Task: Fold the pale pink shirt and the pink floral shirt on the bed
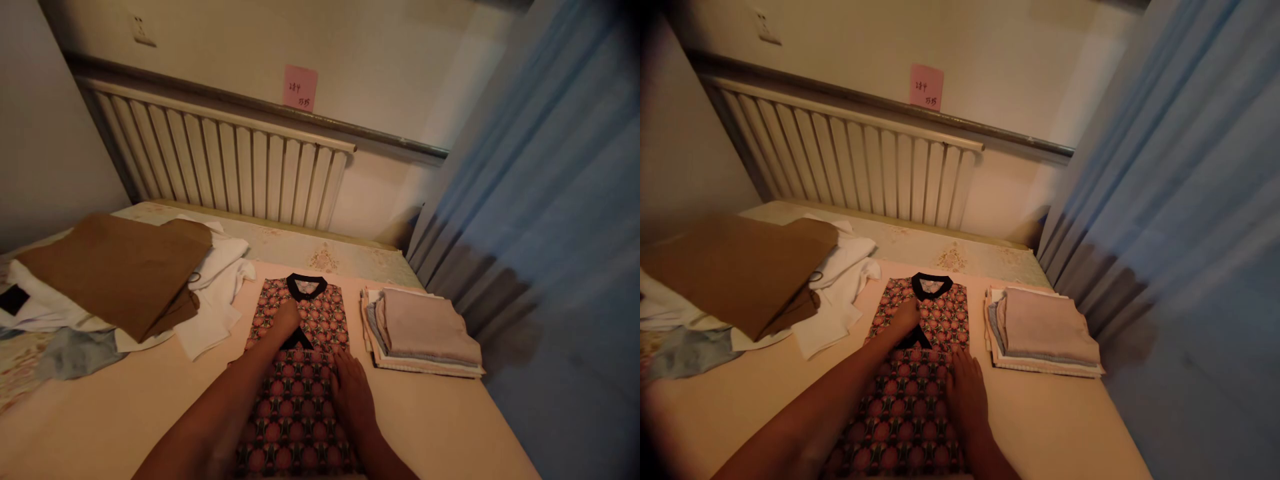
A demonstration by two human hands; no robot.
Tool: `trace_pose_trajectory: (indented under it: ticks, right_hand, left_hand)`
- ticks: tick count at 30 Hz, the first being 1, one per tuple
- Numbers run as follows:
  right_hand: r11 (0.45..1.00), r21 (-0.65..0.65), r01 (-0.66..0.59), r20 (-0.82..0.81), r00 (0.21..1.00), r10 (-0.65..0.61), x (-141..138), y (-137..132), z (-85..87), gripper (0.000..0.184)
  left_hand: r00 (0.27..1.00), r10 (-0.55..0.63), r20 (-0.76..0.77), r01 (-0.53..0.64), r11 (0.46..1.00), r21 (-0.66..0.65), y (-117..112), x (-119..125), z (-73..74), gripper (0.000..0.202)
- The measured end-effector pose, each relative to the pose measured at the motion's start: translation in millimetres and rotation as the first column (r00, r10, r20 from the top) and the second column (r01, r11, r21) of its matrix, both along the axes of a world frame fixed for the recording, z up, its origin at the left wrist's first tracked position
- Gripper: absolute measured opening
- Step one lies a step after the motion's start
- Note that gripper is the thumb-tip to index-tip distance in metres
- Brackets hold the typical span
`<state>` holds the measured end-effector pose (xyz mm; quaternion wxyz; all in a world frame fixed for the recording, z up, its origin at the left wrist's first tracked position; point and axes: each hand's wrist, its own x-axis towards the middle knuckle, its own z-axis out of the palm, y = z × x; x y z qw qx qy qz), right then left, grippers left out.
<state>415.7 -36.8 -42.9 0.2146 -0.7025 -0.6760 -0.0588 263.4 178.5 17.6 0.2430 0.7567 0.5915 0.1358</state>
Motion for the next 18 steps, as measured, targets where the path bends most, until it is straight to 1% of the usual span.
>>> trace_pose_trajectory:
  ticks: [2, 4, 6, 8, 10, 12, 13, 16, 18]
  right_hand:
    - [1.0, 0.002, -0.002, 0.004, 1.0, 0.002, 1, 0, -1.0, 0.045]
    - [1.0, -0.005, -0.007, 0.007, 1.0, 0.008, 1, 0, -1.5, 0.046]
    - [1.0, -0.011, -0.007, 0.008, 1.0, 0.007, 1, 0, -1.6, 0.047]
    - [1.0, -0.006, -0.004, 0.01, 1.0, 0.004, 1, 0, -1.6, 0.046]
    - [1.0, 0.008, -0.002, 0.013, 1.0, 0.002, 1, -1, -1.5, 0.045]
    - [1.0, 0.019, -0.007, 0.017, 1.0, 0.006, 1, -1, -1.4, 0.044]
    - [1.0, 0.021, -0.009, 0.018, 1.0, 0.008, 1, -1, -1.3, 0.044]
    - [1.0, 0.017, -0.012, 0.013, 1.0, 0.011, 0, 0, -0.9, 0.045]
    - [1.0, 0.008, -0.008, 0.01, 1.0, 0.008, 0, 0, -0.9, 0.046]
  left_hand:
    - [0.998, -0.005, -0.064, 0.008, 0.999, 0.054, -6, -1, 1.7, 0.024]
    - [0.992, -0.01, -0.123, 0.026, 0.991, 0.13, -12, 2, 4.2, 0.028]
    - [0.987, -0.038, -0.158, 0.073, 0.972, 0.222, -19, 6, 6.1, 0.035]
    - [0.978, -0.099, -0.182, 0.151, 0.941, 0.303, -25, 10, 4.7, 0.042]
    - [0.958, -0.197, -0.208, 0.261, 0.898, 0.354, -32, 13, -2.1, 0.046]
    - [0.927, -0.287, -0.24, 0.361, 0.856, 0.371, -38, 13, -13.6, 0.048]
    - [0.915, -0.313, -0.256, 0.392, 0.842, 0.37, -40, 11, -20.2, 0.049]
    - [0.901, -0.329, -0.283, 0.418, 0.833, 0.363, -42, 4, -37.2, 0.05]
    - [0.9, -0.322, -0.292, 0.417, 0.832, 0.367, -41, 1, -42.6, 0.051]
